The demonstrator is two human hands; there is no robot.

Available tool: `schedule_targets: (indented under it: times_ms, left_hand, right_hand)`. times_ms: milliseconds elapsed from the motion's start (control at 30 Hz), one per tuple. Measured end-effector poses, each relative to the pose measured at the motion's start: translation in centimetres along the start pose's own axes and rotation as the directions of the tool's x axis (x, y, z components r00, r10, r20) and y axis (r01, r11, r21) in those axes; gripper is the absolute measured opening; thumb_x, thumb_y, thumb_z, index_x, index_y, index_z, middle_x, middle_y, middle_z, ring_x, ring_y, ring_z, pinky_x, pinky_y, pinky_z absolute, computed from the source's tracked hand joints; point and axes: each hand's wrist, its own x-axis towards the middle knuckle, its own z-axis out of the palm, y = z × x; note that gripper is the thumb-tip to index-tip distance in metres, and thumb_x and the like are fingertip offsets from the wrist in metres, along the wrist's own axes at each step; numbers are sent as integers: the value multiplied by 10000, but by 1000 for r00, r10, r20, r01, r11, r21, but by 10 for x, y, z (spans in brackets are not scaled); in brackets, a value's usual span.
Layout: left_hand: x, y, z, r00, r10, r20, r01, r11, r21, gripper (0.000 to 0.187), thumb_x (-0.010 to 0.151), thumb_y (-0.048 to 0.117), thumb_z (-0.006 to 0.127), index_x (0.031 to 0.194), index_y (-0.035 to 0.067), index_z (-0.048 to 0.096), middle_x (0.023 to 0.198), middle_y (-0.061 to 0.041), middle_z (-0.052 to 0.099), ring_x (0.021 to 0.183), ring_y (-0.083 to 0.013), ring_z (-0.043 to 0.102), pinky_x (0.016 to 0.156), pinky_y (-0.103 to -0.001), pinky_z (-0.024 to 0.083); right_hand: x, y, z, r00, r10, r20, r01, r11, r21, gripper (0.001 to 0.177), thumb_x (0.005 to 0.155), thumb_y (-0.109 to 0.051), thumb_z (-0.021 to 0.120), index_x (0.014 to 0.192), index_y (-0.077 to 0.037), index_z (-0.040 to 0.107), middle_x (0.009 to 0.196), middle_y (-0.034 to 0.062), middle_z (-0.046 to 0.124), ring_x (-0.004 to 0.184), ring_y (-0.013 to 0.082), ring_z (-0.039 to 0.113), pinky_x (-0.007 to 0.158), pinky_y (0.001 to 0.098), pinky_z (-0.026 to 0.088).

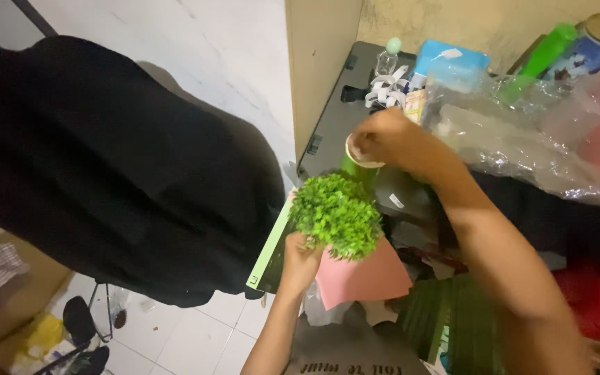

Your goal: Sorting and arranging artificial flowers and plants.

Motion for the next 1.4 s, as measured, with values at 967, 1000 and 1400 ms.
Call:
schedule_targets:
  times_ms: [967,1000,1400]
  left_hand:
    - [15,60,15,996,3,93,-13,994,108,178,933,112,733,1075,19,787,1039,-52,798,977,-92,691,912,-257,533]
    - [14,59,15,996,-3,87,-7,993,114,178,935,113,733,1076,20,787,1040,-52,798,972,-92,690,906,-258,533]
    - [10,62,11,998,-25,53,22,998,64,171,935,110,733,1068,16,786,1050,-60,794,985,-103,699,912,-258,536]
  right_hand:
    - [-40,-33,-21,933,-268,-241,248,962,-114,912,624,-402,879,1406,-63,557,1556,173,459,1315,423,477,1102,507,390]
    - [-40,-31,-25,921,-303,-247,285,953,-106,845,719,-427,842,1429,-71,555,1576,183,439,1363,417,463,1130,516,365]
    - [-36,-20,-10,897,-359,-257,355,933,-63,412,985,-307,668,1386,-222,635,1573,163,490,1447,394,447,1190,529,365]
